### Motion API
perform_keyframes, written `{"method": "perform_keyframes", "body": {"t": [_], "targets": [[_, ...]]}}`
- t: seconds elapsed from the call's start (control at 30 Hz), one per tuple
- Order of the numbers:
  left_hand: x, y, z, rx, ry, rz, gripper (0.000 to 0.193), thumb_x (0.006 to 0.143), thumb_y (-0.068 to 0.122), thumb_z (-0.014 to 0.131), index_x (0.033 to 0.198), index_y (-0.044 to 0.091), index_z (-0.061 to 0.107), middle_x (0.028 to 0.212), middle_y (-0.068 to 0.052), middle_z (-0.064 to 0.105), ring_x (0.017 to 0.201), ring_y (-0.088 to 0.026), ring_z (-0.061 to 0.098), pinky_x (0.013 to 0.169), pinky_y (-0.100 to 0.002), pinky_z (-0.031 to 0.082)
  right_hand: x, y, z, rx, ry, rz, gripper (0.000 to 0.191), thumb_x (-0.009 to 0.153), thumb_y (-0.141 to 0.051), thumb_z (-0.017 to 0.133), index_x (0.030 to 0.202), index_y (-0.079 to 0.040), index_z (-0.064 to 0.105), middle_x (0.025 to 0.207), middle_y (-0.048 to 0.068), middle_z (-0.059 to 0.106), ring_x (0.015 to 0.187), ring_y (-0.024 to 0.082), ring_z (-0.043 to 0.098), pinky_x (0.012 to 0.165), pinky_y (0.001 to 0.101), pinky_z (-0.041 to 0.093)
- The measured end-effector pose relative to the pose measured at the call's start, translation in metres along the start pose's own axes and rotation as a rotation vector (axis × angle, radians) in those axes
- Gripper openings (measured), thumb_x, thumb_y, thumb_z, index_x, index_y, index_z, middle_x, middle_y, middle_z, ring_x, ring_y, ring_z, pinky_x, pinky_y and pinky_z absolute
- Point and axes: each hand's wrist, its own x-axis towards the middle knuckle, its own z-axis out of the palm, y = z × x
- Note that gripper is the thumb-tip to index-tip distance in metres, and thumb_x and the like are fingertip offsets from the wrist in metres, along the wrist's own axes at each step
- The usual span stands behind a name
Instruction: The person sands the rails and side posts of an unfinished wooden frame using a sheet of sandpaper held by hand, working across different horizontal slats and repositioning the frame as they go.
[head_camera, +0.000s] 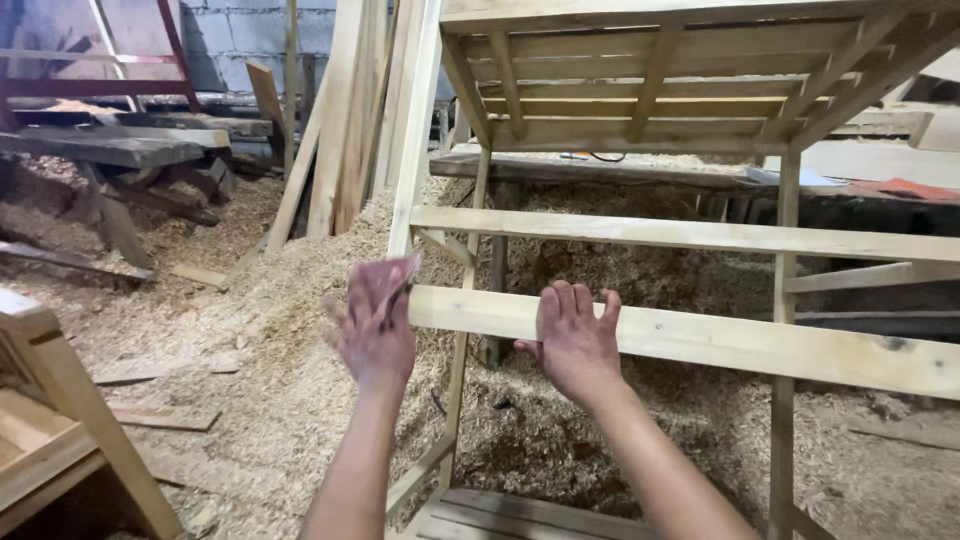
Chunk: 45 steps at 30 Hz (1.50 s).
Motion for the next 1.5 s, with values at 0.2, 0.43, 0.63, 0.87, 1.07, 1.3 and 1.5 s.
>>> {"method": "perform_keyframes", "body": {"t": [0.2, 0.43, 0.63, 0.87, 1.07, 1.3, 1.5], "targets": [[-0.017, -0.001, -0.008, 0.311, -0.052, 0.095, 0.05, 0.097, 0.054, 0.033, 0.147, 0.059, 0.033, 0.169, 0.002, 0.011, 0.148, -0.049, -0.005, 0.114, -0.071, 0.002, 0.0, -0.007, -0.002, 0.007, -0.18, 0.047, 0.075, 0.098, -0.065, 0.041, 0.14, -0.004, 0.032, 0.137, 0.01, 0.036, 0.137, 0.026, 0.03, 0.115, 0.0586, 0.015], [-0.002, 0.008, -0.012, 0.043, -0.039, 0.083, 0.044, 0.102, 0.051, 0.037, 0.145, 0.057, 0.045, 0.171, -0.002, 0.016, 0.153, -0.046, -0.002, 0.119, -0.071, 0.001, -0.002, -0.006, 0.01, 0.017, 0.001, 0.046, 0.077, 0.093, -0.062, 0.05, 0.137, -0.002, 0.033, 0.134, 0.014, 0.038, 0.13, 0.029, 0.034, 0.111, 0.0578, 0.017], [-0.005, 0.008, -0.021, 0.138, -0.189, -0.014, 0.046, 0.1, 0.057, 0.028, 0.144, 0.06, 0.042, 0.169, -0.001, 0.011, 0.15, -0.047, -0.01, 0.119, -0.066, -0.004, -0.002, -0.005, 0.013, 0.021, 0.031, 0.047, 0.077, 0.092, -0.061, 0.054, 0.138, -0.002, 0.034, 0.131, 0.013, 0.039, 0.128, 0.028, 0.036, 0.112, 0.0588, 0.019], [-0.019, 0.012, -0.031, 0.072, -0.177, 0.022, 0.047, 0.102, 0.053, 0.026, 0.148, 0.059, 0.034, 0.17, 0.0, 0.005, 0.152, -0.041, -0.014, 0.118, -0.065, -0.006, 0.001, -0.009, 0.003, -0.003, -0.119, 0.077, 0.075, 0.095, -0.066, 0.045, 0.135, -0.004, 0.033, 0.129, 0.011, 0.039, 0.13, 0.027, 0.036, 0.113, 0.0563, 0.02], [-0.004, 0.009, -0.018, 0.221, -0.017, 0.134, 0.044, 0.107, 0.045, 0.027, 0.149, 0.058, 0.034, 0.171, 0.001, 0.005, 0.154, -0.032, -0.01, 0.119, -0.065, -0.005, 0.0, -0.014, -0.006, -0.028, -0.081, 0.052, 0.074, 0.094, -0.066, 0.043, 0.134, -0.004, 0.032, 0.128, 0.012, 0.039, 0.129, 0.026, 0.035, 0.111, 0.0563, 0.02], [0.038, 0.013, 0.01, -0.095, 0.088, 0.468, 0.051, 0.114, 0.027, 0.017, 0.163, 0.036, 0.026, 0.174, 0.001, 0.009, 0.161, -0.022, 0.0, 0.134, -0.052, 0.006, -0.01, 0.0, -0.011, 0.052, -0.161, 0.0, 0.07, 0.1, -0.056, 0.05, 0.144, -0.007, 0.028, 0.141, 0.01, 0.037, 0.135, 0.022, 0.032, 0.117, 0.0491, 0.022], [-0.066, -0.033, -0.021, 0.622, -0.276, 0.299, 0.069, 0.097, 0.029, 0.037, 0.161, 0.036, 0.012, 0.173, 0.0, 0.0, 0.156, -0.033, -0.005, 0.12, -0.059, -0.005, -0.065, 0.078, -0.018, -0.268, -0.13, 0.033, 0.1, 0.085, -0.045, 0.065, 0.16, -0.021, 0.002, 0.153, 0.001, 0.023, 0.143, 0.019, 0.017, 0.122, 0.0407, 0.012]]}}
